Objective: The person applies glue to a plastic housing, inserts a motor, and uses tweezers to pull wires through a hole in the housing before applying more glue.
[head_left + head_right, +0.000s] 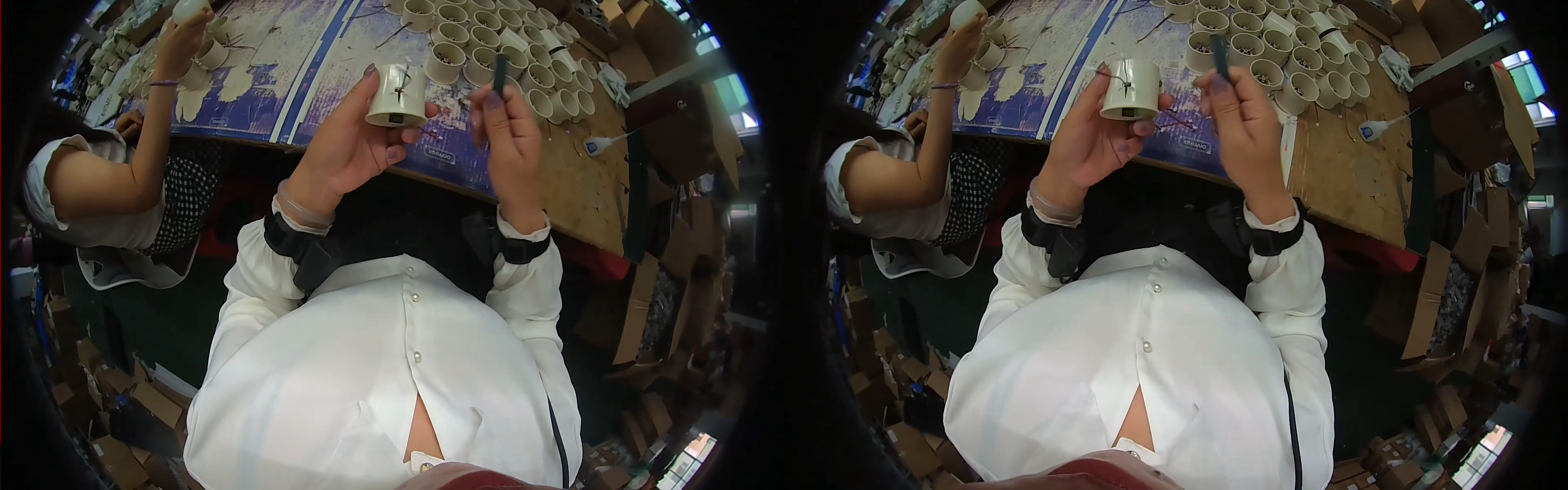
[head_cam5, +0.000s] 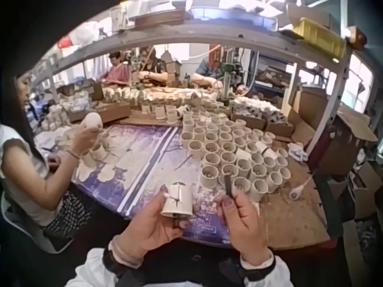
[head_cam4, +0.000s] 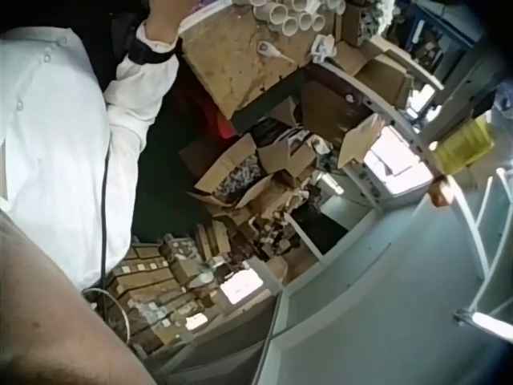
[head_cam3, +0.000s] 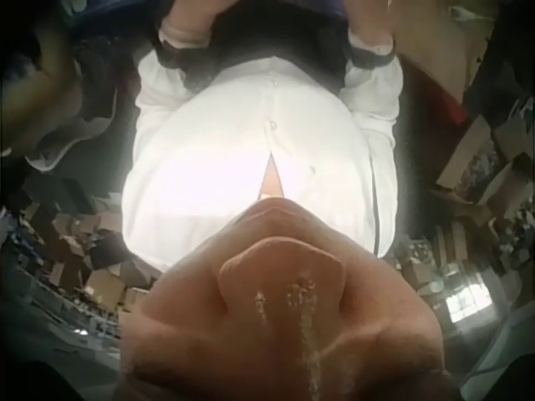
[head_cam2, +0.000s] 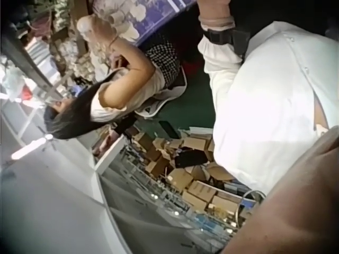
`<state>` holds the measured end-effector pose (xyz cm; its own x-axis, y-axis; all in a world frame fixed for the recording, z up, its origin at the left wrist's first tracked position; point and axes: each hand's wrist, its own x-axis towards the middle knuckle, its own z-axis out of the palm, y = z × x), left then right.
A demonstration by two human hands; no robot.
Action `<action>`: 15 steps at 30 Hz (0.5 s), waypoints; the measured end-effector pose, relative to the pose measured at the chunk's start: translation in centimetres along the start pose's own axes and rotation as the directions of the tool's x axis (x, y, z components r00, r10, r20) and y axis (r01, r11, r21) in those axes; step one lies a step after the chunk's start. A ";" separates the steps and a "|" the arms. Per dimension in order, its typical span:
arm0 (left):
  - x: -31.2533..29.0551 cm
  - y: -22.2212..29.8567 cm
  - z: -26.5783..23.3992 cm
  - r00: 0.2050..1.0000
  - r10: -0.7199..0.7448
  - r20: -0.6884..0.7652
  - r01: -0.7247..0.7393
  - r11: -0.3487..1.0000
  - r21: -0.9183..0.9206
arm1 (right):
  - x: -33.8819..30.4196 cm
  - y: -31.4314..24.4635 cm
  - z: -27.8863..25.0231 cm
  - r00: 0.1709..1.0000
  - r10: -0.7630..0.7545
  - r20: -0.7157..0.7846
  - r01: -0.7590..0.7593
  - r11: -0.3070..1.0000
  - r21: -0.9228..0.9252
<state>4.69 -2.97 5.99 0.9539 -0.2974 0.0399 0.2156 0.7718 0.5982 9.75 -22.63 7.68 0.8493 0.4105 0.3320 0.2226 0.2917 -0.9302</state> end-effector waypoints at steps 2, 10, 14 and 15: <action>0.1 -0.2 0.0 0.999 -0.017 0.037 0.020 0.997 -0.081 | -0.4 0.7 0.7 0.999 -0.041 0.003 0.041 0.985 -0.168; 0.0 -0.7 0.1 0.999 -0.027 -0.019 0.025 0.992 -0.121 | -1.2 1.4 1.1 0.999 -0.036 -0.016 0.032 0.979 -0.200; -0.5 -1.1 0.5 0.991 0.011 -0.134 -0.016 0.999 -0.036 | -1.9 1.3 1.3 0.999 -0.012 -0.031 0.008 0.993 -0.121; -0.5 -1.2 0.6 0.988 0.032 -0.148 -0.033 0.999 -0.006 | -2.0 1.3 1.3 1.000 -0.008 -0.026 0.006 0.997 -0.082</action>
<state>3.83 -4.08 5.73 0.9807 -0.1859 -0.0599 0.1849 0.7844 0.5921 7.71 -21.95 6.04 0.8597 0.3857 0.3350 0.2657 0.2224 -0.9380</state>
